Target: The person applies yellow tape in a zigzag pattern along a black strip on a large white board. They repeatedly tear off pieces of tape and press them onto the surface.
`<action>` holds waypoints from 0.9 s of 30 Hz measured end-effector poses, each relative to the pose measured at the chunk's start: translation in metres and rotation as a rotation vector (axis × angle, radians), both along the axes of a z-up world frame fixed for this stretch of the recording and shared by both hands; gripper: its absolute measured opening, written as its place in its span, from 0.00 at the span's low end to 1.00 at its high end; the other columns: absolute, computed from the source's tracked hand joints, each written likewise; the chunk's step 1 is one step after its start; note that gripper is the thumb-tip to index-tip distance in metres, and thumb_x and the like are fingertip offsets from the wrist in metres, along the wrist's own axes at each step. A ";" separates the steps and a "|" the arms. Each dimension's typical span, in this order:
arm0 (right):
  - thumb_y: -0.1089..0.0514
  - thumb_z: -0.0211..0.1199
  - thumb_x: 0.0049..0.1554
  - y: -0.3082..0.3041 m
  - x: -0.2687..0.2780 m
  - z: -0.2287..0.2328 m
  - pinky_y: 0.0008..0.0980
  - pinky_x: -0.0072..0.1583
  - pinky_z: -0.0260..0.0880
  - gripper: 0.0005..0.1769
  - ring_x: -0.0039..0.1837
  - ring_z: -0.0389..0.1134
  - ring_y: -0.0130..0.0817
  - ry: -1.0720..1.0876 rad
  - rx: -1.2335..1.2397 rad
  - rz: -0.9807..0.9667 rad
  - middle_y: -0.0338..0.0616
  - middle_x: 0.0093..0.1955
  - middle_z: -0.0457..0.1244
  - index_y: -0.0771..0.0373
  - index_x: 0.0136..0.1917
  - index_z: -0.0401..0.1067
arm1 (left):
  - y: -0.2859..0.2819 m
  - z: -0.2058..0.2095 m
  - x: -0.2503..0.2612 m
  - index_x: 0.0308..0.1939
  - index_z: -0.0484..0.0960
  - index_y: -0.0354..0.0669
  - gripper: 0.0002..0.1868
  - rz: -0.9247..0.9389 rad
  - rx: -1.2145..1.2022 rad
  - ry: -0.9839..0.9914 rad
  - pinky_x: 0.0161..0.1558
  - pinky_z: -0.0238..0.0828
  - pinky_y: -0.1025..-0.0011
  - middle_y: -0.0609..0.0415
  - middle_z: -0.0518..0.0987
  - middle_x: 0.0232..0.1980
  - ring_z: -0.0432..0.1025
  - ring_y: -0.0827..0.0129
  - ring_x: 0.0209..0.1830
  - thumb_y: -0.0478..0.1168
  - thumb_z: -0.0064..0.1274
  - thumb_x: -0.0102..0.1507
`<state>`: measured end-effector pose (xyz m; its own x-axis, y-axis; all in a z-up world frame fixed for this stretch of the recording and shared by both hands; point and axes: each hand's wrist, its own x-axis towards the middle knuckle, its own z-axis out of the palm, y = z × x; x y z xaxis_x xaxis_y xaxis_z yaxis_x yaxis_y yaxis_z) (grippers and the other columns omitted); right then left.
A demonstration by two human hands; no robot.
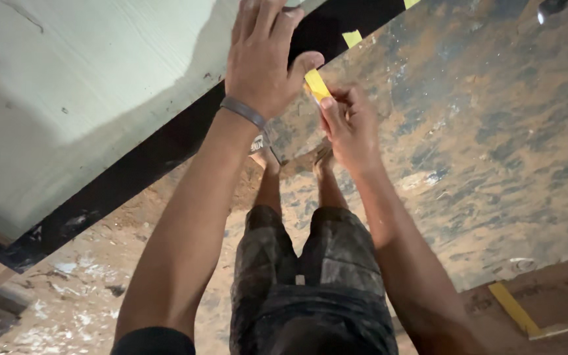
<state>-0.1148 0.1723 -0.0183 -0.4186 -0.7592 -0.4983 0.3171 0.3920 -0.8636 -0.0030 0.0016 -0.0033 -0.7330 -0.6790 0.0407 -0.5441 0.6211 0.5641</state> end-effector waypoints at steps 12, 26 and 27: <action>0.62 0.48 0.69 -0.008 0.014 -0.074 0.26 0.31 0.51 0.06 0.31 0.52 0.23 -0.433 0.079 -0.129 0.36 0.33 0.55 0.62 0.49 0.63 | 0.018 -0.002 -0.002 0.78 0.57 0.27 0.53 -0.068 -0.115 -0.288 0.82 0.31 0.42 0.41 0.55 0.80 0.43 0.50 0.83 0.66 0.60 0.68; 0.68 0.55 0.58 0.138 0.065 -0.078 0.30 0.45 0.70 0.35 0.46 0.68 0.30 -0.458 0.190 0.060 0.47 0.52 0.63 0.58 0.76 0.48 | -0.003 -0.001 0.010 0.78 0.65 0.47 0.31 -0.063 -0.062 -0.073 0.85 0.40 0.52 0.54 0.66 0.77 0.56 0.56 0.81 0.53 0.55 0.75; 0.66 0.55 0.60 0.123 0.056 -0.066 0.29 0.47 0.71 0.41 0.43 0.66 0.30 -0.416 0.181 0.123 0.51 0.53 0.67 0.52 0.81 0.41 | -0.005 -0.001 0.014 0.79 0.65 0.48 0.31 -0.065 -0.086 -0.047 0.84 0.40 0.51 0.53 0.67 0.77 0.56 0.55 0.81 0.49 0.54 0.75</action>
<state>-0.0593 0.2954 -0.0843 -0.0679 -0.6763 -0.7334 0.5637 0.5805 -0.5875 0.0105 -0.0033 -0.0042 -0.7777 -0.6256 0.0617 -0.5256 0.7010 0.4821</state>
